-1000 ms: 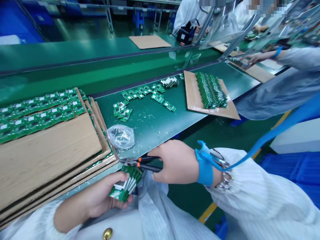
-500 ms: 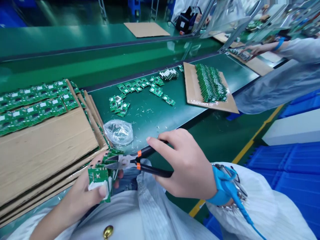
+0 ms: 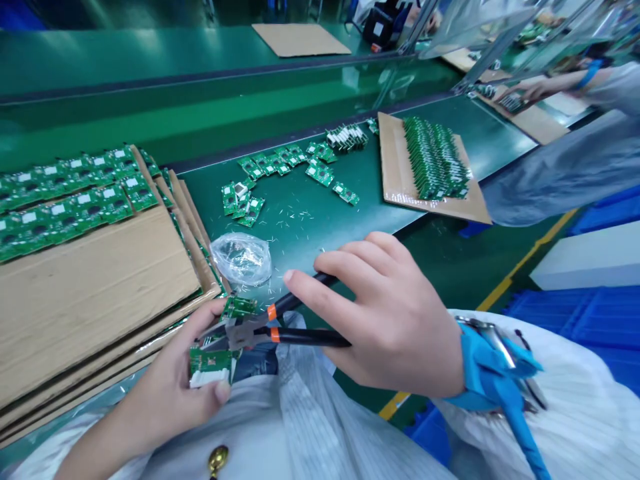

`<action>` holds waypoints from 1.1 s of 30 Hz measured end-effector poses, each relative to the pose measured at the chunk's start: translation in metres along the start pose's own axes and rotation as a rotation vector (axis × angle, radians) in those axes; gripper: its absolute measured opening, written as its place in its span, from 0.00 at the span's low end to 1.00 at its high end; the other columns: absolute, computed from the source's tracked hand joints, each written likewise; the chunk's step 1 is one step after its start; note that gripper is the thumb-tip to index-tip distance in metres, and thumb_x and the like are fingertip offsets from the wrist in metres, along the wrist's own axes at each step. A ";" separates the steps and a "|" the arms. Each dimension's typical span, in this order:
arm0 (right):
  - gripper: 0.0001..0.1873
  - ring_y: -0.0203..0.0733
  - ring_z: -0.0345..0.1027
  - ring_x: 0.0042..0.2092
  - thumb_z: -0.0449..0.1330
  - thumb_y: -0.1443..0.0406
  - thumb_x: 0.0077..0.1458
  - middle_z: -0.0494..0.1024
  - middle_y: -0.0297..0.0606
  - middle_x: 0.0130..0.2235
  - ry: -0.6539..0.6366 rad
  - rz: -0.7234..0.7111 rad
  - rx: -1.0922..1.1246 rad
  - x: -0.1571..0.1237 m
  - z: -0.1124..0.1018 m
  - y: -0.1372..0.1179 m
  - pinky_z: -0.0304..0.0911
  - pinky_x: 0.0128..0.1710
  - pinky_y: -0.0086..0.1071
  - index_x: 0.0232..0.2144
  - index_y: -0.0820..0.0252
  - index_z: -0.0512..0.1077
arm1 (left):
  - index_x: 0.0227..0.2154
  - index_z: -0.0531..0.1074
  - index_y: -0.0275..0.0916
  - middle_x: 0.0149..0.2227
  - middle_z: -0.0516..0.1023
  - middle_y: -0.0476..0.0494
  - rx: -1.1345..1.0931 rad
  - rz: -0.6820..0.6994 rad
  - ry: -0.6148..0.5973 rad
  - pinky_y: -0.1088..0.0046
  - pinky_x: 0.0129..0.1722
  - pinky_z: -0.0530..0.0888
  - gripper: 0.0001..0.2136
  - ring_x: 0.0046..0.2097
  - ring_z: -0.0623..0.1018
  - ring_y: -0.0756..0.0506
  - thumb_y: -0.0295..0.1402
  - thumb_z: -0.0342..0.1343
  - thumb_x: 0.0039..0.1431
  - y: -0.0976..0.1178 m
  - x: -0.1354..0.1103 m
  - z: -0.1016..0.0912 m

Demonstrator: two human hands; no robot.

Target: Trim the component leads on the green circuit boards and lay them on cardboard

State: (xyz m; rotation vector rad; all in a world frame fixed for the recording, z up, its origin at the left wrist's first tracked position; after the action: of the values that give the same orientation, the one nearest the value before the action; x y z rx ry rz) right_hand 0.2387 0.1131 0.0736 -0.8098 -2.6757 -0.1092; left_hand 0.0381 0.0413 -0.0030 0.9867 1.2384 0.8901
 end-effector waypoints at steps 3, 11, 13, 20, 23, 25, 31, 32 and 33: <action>0.17 0.48 0.65 0.37 0.58 0.56 0.51 0.72 0.40 0.37 -0.031 -0.026 -0.029 0.003 -0.005 0.004 0.57 0.37 0.45 0.45 0.48 0.69 | 0.49 0.64 0.42 0.44 0.75 0.46 0.033 -0.004 -0.037 0.75 0.44 0.72 0.26 0.44 0.75 0.45 0.27 0.59 0.43 0.004 0.002 0.002; 0.18 0.48 0.65 0.37 0.55 0.66 0.51 0.73 0.42 0.36 -0.069 -0.077 -0.112 0.008 -0.008 0.002 0.56 0.35 0.44 0.46 0.50 0.67 | 0.48 0.61 0.44 0.45 0.73 0.49 0.047 -0.030 -0.066 0.80 0.45 0.70 0.25 0.47 0.73 0.47 0.27 0.57 0.45 0.005 0.004 0.001; 0.17 0.48 0.65 0.37 0.55 0.64 0.52 0.73 0.41 0.36 -0.068 -0.051 -0.090 0.008 -0.006 0.002 0.56 0.35 0.43 0.46 0.49 0.67 | 0.50 0.60 0.44 0.48 0.71 0.49 0.043 -0.043 -0.077 0.80 0.47 0.68 0.26 0.49 0.72 0.48 0.27 0.57 0.45 0.005 0.004 0.002; 0.17 0.45 0.66 0.34 0.57 0.61 0.52 0.74 0.39 0.35 -0.047 -0.049 -0.073 0.005 0.005 0.002 0.57 0.31 0.39 0.46 0.50 0.68 | 0.52 0.57 0.45 0.49 0.71 0.51 0.063 -0.069 -0.028 0.80 0.49 0.67 0.27 0.53 0.70 0.48 0.27 0.56 0.47 0.006 0.004 0.004; 0.17 0.44 0.66 0.32 0.57 0.61 0.52 0.75 0.40 0.35 -0.045 -0.087 -0.102 0.001 0.009 0.001 0.58 0.30 0.38 0.46 0.54 0.67 | 0.52 0.57 0.44 0.51 0.71 0.49 0.079 -0.071 -0.018 0.78 0.50 0.67 0.28 0.53 0.70 0.48 0.27 0.56 0.47 0.006 0.005 0.005; 0.18 0.43 0.66 0.32 0.57 0.62 0.52 0.76 0.41 0.35 -0.038 -0.102 -0.099 -0.001 0.012 0.000 0.59 0.29 0.38 0.46 0.58 0.67 | 0.52 0.58 0.43 0.52 0.70 0.48 0.097 -0.081 0.001 0.76 0.51 0.66 0.28 0.53 0.69 0.46 0.28 0.56 0.46 0.004 0.006 0.006; 0.18 0.42 0.67 0.31 0.60 0.65 0.51 0.76 0.43 0.34 -0.021 -0.059 -0.056 -0.005 0.018 -0.004 0.62 0.29 0.36 0.45 0.65 0.68 | 0.51 0.59 0.44 0.51 0.70 0.47 0.143 -0.095 0.040 0.70 0.49 0.67 0.27 0.52 0.70 0.43 0.30 0.57 0.45 -0.001 0.006 0.009; 0.17 0.41 0.67 0.31 0.60 0.65 0.51 0.76 0.43 0.34 -0.021 -0.049 -0.049 -0.006 0.018 -0.005 0.62 0.29 0.35 0.44 0.66 0.69 | 0.50 0.60 0.44 0.50 0.71 0.47 0.151 -0.102 0.047 0.70 0.48 0.67 0.27 0.51 0.70 0.43 0.30 0.57 0.44 -0.001 0.006 0.009; 0.17 0.41 0.67 0.30 0.60 0.66 0.51 0.76 0.43 0.34 -0.026 -0.039 -0.042 -0.006 0.018 -0.006 0.62 0.29 0.35 0.44 0.66 0.69 | 0.49 0.61 0.44 0.49 0.71 0.47 0.154 -0.114 0.051 0.69 0.46 0.67 0.26 0.50 0.71 0.42 0.31 0.57 0.44 0.000 0.006 0.010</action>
State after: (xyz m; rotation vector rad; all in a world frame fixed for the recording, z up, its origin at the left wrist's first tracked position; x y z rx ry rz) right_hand 0.2345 0.1079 0.0548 -0.7769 -2.7224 -0.1659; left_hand 0.0483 0.0460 -0.0050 1.0088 1.4089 0.7441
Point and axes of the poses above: each hand's wrist, its own x-axis towards the middle knuckle, its own z-axis out of the palm, y = z × x, the point moved 3 cm from there along x, towards the middle knuckle
